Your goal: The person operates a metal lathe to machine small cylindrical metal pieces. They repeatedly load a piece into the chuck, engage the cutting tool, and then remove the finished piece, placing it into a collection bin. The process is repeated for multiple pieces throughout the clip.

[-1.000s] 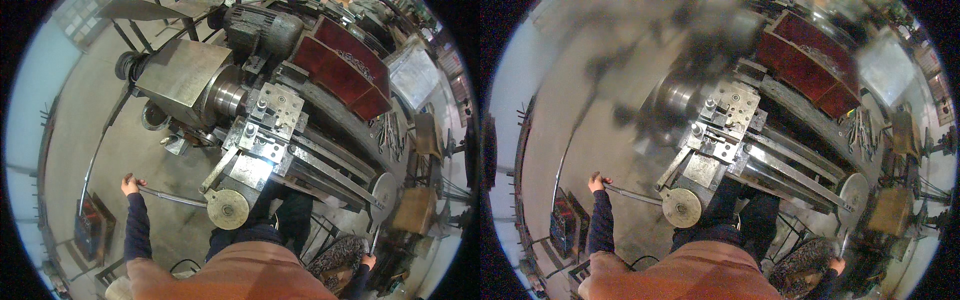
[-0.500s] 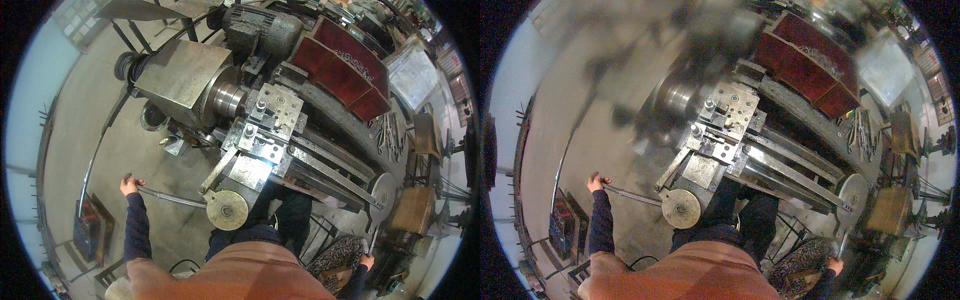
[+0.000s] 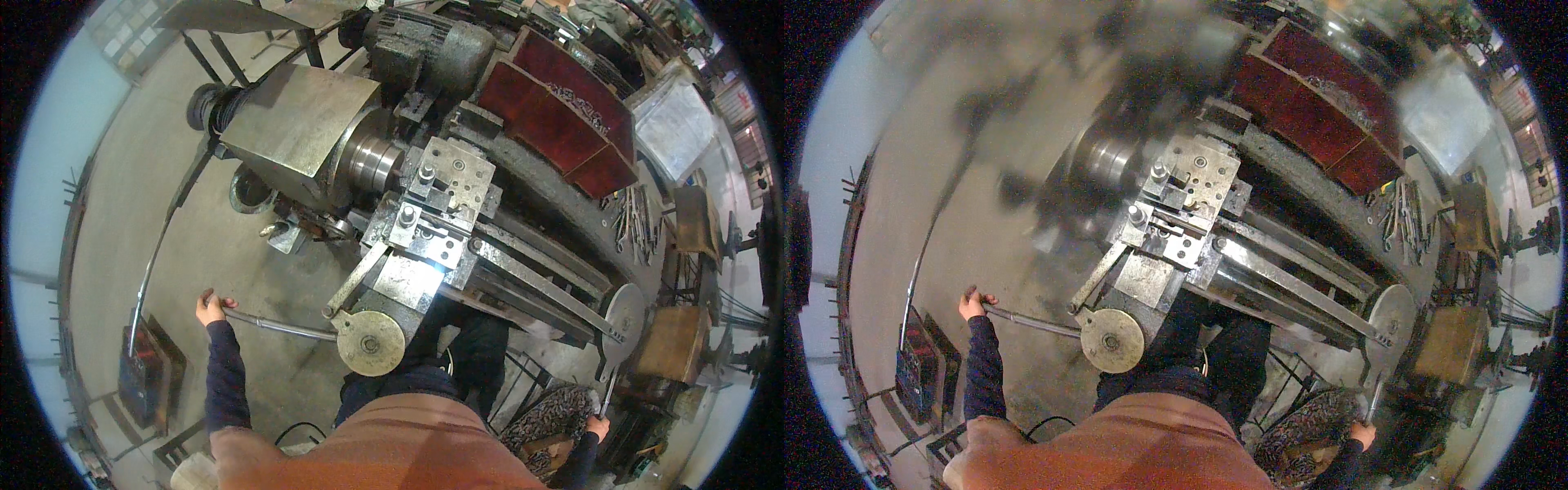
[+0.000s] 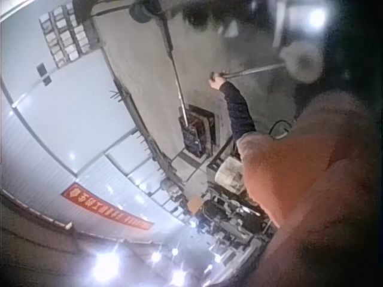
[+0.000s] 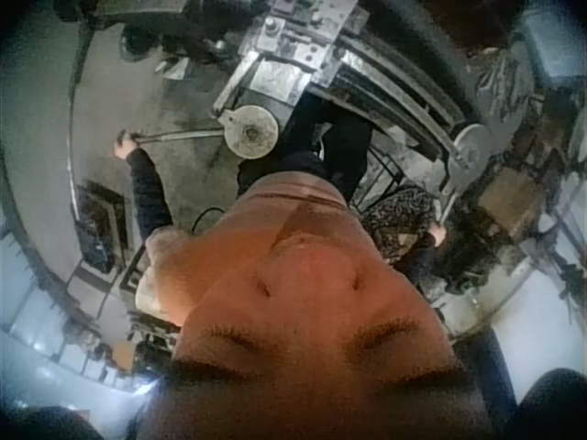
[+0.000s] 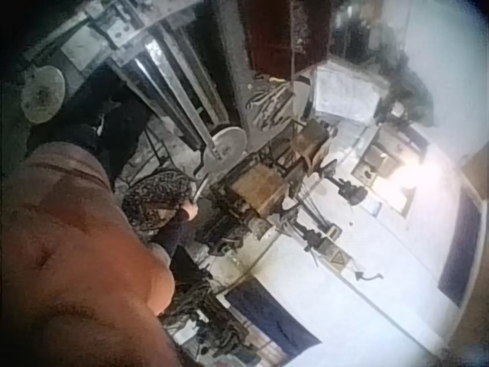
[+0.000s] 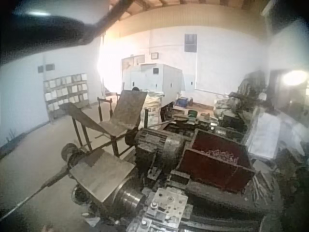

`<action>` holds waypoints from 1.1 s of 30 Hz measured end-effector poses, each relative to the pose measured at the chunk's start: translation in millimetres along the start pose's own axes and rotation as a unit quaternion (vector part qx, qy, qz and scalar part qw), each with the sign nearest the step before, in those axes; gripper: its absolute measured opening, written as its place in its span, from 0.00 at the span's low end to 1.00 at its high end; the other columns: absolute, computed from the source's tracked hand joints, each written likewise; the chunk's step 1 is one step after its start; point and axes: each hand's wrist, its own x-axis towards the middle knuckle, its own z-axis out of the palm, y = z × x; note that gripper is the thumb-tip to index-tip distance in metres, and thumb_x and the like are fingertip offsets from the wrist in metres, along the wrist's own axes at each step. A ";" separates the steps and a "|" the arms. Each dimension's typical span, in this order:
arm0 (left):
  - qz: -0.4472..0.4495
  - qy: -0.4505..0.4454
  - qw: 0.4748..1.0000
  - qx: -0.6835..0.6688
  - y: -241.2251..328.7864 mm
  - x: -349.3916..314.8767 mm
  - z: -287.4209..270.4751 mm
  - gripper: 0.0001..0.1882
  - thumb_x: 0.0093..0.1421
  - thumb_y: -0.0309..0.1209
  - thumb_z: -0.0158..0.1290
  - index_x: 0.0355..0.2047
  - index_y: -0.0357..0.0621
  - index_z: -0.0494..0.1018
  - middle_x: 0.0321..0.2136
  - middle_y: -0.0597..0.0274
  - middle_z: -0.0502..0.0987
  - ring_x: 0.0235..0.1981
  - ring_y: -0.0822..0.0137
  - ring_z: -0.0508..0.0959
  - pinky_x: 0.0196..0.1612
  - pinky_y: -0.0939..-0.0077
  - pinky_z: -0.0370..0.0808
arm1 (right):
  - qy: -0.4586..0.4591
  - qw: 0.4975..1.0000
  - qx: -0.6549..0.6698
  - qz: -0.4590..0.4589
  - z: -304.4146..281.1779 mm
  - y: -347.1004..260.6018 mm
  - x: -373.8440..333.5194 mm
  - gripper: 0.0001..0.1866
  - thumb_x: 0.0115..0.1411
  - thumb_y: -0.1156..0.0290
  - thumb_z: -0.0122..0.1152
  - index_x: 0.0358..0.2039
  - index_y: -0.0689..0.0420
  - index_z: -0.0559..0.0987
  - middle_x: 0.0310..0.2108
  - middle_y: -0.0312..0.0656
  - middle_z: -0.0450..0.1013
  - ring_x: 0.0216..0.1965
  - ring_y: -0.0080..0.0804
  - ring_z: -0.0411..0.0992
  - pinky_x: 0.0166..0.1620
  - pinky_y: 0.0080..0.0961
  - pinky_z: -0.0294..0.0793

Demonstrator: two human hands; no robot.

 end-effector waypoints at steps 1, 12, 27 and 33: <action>-0.001 -0.003 1.000 0.003 -1.4 1.6 1.5 0.17 0.49 0.18 0.40 0.42 0.24 0.62 0.17 0.45 0.70 0.14 0.56 0.74 0.18 0.62 0.76 | -0.002 1.000 0.003 0.001 -0.1 1.9 0.4 0.19 0.43 0.61 0.54 0.32 0.62 0.77 0.33 0.56 0.73 0.39 0.53 0.71 0.43 0.38 0.69; -0.010 -0.030 0.999 0.020 6.2 8.2 14.7 0.18 0.51 0.19 0.41 0.43 0.24 0.61 0.17 0.45 0.70 0.14 0.54 0.74 0.19 0.58 0.77 | 0.011 1.000 -0.025 -0.003 15.7 12.8 11.0 0.17 0.45 0.63 0.54 0.33 0.58 0.78 0.35 0.55 0.73 0.39 0.51 0.71 0.43 0.38 0.69; 0.002 -0.008 1.000 -0.005 9.6 -1.1 17.1 0.20 0.46 0.17 0.39 0.42 0.23 0.62 0.16 0.45 0.71 0.14 0.56 0.74 0.18 0.65 0.76 | 0.039 0.999 -0.003 -0.014 22.7 21.1 13.2 0.18 0.42 0.64 0.54 0.32 0.64 0.76 0.33 0.57 0.73 0.39 0.53 0.71 0.42 0.39 0.69; -0.004 -0.017 1.000 0.017 13.4 -0.3 20.0 0.20 0.46 0.17 0.39 0.42 0.23 0.62 0.15 0.45 0.72 0.13 0.57 0.74 0.18 0.67 0.75 | 0.000 1.000 -0.020 0.003 14.2 11.3 6.3 0.20 0.45 0.61 0.57 0.36 0.61 0.75 0.36 0.56 0.73 0.39 0.53 0.70 0.42 0.40 0.68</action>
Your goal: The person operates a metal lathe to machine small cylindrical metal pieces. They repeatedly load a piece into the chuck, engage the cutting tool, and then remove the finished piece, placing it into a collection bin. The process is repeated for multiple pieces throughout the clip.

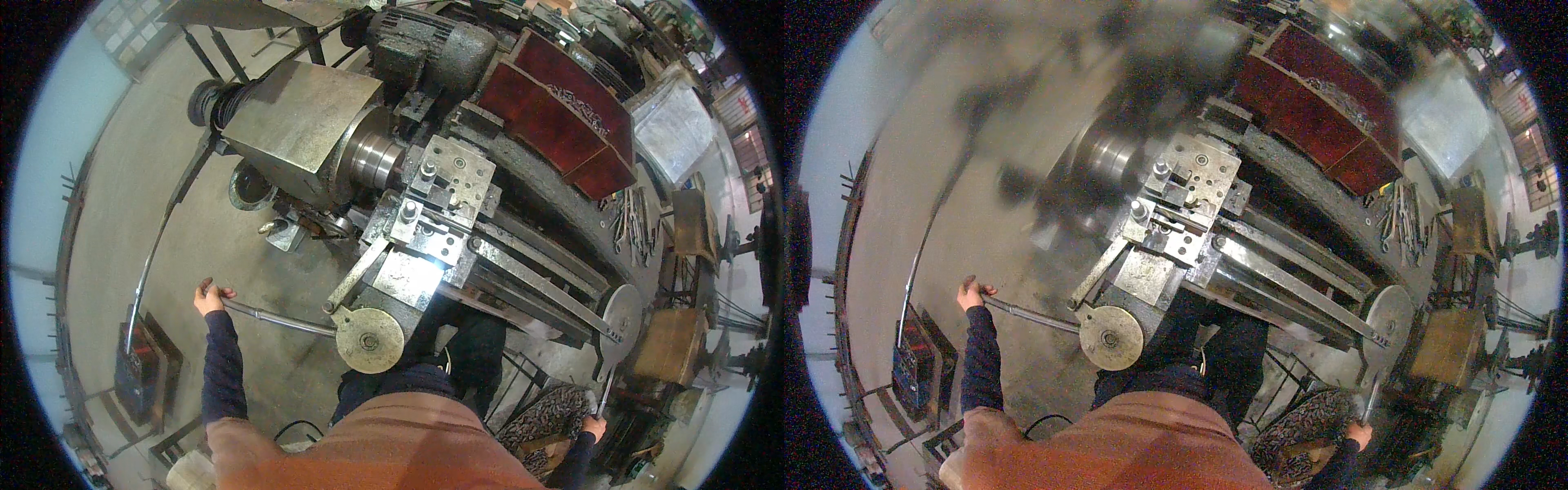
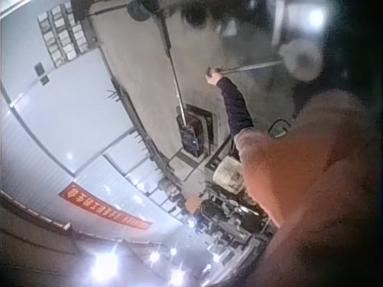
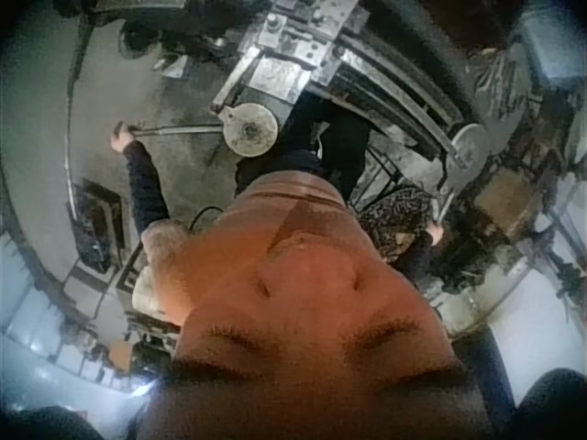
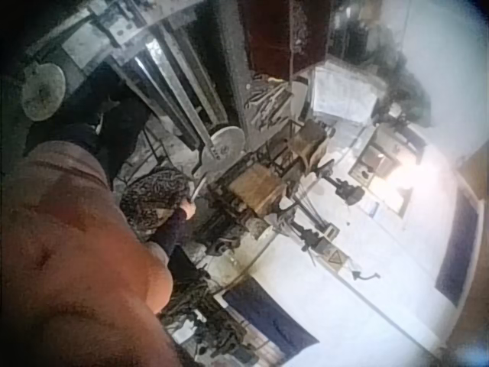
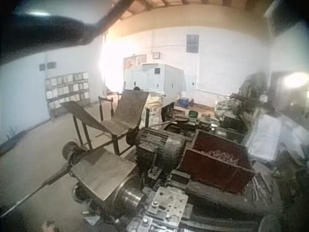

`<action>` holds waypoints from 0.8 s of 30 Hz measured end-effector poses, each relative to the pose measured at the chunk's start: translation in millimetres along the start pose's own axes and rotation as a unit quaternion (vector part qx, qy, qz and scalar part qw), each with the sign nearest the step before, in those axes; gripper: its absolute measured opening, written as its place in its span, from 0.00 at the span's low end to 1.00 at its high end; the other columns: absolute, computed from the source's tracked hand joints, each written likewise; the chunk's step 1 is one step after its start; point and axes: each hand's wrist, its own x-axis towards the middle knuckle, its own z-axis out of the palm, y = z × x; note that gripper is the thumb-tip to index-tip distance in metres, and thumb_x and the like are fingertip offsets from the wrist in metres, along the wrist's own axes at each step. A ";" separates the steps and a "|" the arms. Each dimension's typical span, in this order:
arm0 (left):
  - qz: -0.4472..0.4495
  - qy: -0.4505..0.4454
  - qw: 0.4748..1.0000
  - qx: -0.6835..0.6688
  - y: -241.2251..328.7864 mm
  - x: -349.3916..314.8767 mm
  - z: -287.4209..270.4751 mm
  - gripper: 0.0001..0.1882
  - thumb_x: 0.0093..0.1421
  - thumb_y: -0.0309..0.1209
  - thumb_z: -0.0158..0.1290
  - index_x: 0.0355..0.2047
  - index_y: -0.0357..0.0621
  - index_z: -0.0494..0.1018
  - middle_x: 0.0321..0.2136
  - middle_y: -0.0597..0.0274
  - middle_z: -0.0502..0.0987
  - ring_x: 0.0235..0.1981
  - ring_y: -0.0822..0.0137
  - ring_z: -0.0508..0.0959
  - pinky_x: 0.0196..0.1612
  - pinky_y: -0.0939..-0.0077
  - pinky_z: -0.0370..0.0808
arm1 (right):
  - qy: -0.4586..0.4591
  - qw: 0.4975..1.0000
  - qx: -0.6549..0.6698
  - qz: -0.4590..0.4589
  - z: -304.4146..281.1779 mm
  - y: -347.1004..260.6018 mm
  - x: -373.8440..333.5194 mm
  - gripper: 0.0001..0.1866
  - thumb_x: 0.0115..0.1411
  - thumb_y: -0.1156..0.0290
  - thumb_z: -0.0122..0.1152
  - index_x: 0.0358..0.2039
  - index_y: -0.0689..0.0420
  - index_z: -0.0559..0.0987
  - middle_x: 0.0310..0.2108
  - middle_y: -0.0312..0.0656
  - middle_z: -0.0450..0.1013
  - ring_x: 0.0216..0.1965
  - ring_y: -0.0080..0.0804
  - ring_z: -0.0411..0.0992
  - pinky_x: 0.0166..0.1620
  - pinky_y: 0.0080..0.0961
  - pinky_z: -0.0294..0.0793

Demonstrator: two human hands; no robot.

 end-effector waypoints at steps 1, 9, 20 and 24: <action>0.000 -0.001 1.000 -0.006 -0.7 1.1 0.8 0.20 0.46 0.18 0.39 0.42 0.23 0.62 0.15 0.45 0.71 0.13 0.57 0.74 0.18 0.67 0.75 | 0.000 1.000 0.000 0.002 0.8 1.2 1.2 0.20 0.45 0.61 0.57 0.36 0.61 0.75 0.36 0.56 0.73 0.39 0.53 0.70 0.42 0.40 0.68; 0.016 0.010 0.999 -0.040 -11.2 -3.0 -13.9 0.19 0.47 0.18 0.39 0.42 0.24 0.62 0.15 0.47 0.71 0.14 0.57 0.74 0.19 0.66 0.75 | -0.021 1.000 -0.006 -0.007 10.8 13.7 12.7 0.21 0.47 0.58 0.57 0.37 0.59 0.75 0.37 0.54 0.73 0.41 0.51 0.70 0.43 0.39 0.69; 0.007 0.011 1.000 -0.024 -21.5 12.8 -5.6 0.20 0.46 0.17 0.39 0.42 0.23 0.62 0.16 0.46 0.72 0.13 0.57 0.74 0.18 0.69 0.74 | 0.047 0.999 0.002 -0.008 7.8 5.7 0.1 0.20 0.41 0.61 0.57 0.32 0.63 0.77 0.33 0.56 0.73 0.39 0.53 0.71 0.43 0.39 0.69; -0.004 0.008 1.000 -0.017 -12.4 8.9 -0.9 0.20 0.47 0.17 0.39 0.42 0.23 0.62 0.16 0.45 0.72 0.13 0.57 0.74 0.18 0.69 0.74 | 0.010 0.999 0.014 0.033 -0.6 -5.6 -3.6 0.20 0.41 0.62 0.56 0.33 0.62 0.76 0.34 0.56 0.73 0.40 0.53 0.71 0.43 0.39 0.69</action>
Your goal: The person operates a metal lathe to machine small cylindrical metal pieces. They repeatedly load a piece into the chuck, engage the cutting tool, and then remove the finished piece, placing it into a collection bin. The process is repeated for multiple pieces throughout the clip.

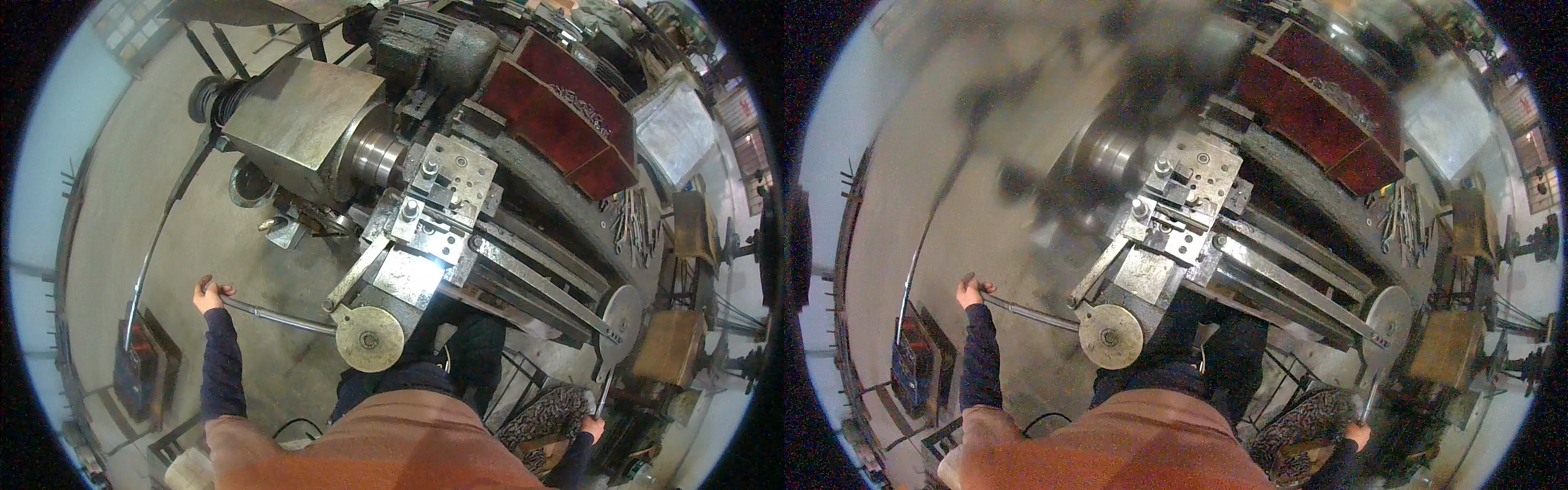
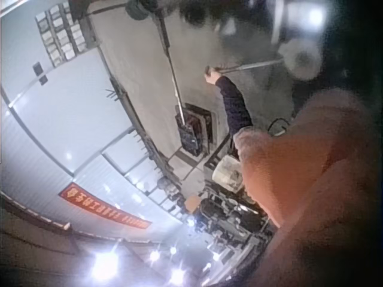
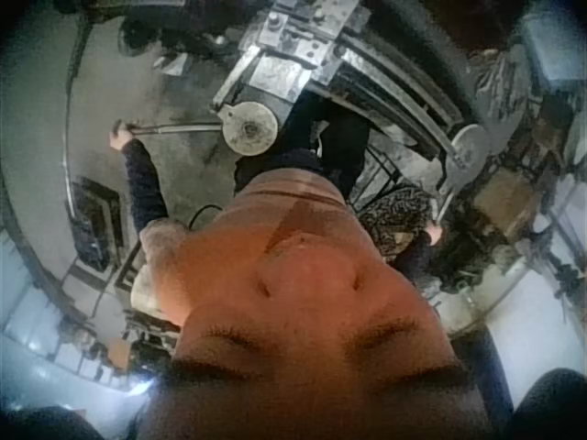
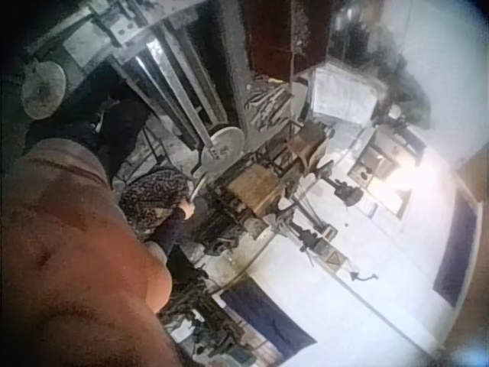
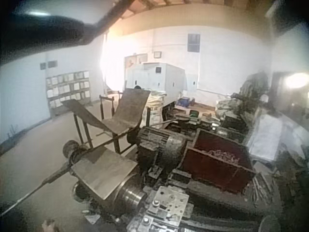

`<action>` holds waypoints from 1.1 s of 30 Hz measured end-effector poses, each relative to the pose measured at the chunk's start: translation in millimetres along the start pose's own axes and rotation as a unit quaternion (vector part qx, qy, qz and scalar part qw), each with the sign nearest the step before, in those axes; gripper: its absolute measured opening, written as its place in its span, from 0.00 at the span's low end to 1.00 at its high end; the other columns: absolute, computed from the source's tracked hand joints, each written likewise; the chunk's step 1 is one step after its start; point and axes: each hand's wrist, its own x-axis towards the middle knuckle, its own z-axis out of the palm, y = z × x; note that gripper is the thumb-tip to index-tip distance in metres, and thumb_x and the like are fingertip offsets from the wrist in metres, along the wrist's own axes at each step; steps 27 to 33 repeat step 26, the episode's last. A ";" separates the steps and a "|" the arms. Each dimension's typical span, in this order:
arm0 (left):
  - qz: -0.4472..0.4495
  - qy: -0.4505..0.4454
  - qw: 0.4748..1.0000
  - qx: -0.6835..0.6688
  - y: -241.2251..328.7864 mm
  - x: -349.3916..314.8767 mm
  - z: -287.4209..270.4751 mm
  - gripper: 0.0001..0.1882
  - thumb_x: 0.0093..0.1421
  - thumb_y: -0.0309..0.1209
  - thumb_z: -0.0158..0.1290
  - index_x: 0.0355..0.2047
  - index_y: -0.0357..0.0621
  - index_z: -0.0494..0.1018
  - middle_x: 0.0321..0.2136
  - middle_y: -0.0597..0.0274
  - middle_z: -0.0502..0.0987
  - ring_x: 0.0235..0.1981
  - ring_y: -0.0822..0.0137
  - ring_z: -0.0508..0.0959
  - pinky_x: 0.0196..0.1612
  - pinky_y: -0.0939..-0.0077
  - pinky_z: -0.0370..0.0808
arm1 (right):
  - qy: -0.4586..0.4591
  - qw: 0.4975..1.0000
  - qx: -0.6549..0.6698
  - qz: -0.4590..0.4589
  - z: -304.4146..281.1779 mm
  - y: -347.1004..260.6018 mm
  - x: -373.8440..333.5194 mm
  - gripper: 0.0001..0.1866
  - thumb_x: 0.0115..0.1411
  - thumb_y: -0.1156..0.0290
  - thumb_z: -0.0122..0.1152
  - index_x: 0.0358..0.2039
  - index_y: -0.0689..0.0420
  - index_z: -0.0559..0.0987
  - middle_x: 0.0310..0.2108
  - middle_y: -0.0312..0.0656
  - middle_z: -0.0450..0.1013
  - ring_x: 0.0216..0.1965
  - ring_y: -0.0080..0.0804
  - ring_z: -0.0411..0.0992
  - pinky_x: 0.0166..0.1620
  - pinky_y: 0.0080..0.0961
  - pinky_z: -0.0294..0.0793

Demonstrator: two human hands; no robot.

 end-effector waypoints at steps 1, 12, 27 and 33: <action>-0.004 -0.001 1.000 0.000 1.2 -0.4 0.6 0.20 0.47 0.17 0.39 0.42 0.23 0.62 0.16 0.45 0.72 0.13 0.57 0.74 0.18 0.69 0.74 | -0.002 1.000 -0.001 0.000 -1.9 -2.4 -2.0 0.20 0.41 0.62 0.56 0.33 0.62 0.76 0.34 0.56 0.73 0.40 0.52 0.71 0.43 0.39 0.69; 0.007 0.009 1.000 -0.009 -6.2 -1.9 -8.4 0.18 0.48 0.18 0.40 0.41 0.24 0.62 0.17 0.47 0.71 0.14 0.57 0.74 0.19 0.64 0.76 | 0.022 0.999 0.007 -0.022 7.5 9.6 1.1 0.19 0.41 0.64 0.55 0.34 0.60 0.77 0.34 0.56 0.73 0.39 0.53 0.71 0.43 0.39 0.69; 0.010 -0.011 0.999 -0.051 -11.0 4.3 -4.4 0.18 0.49 0.19 0.39 0.43 0.25 0.61 0.16 0.44 0.71 0.14 0.56 0.74 0.19 0.63 0.77 | 0.005 1.000 -0.010 -0.016 5.5 9.5 0.7 0.20 0.40 0.62 0.55 0.33 0.61 0.77 0.34 0.57 0.73 0.39 0.54 0.70 0.43 0.42 0.68; 0.010 -0.011 0.999 -0.051 -11.0 4.3 -4.4 0.18 0.49 0.19 0.39 0.43 0.25 0.61 0.16 0.44 0.71 0.14 0.56 0.74 0.19 0.63 0.77 | 0.005 1.000 -0.010 -0.016 5.5 9.5 0.7 0.20 0.40 0.62 0.55 0.33 0.61 0.77 0.34 0.57 0.73 0.39 0.54 0.70 0.43 0.42 0.68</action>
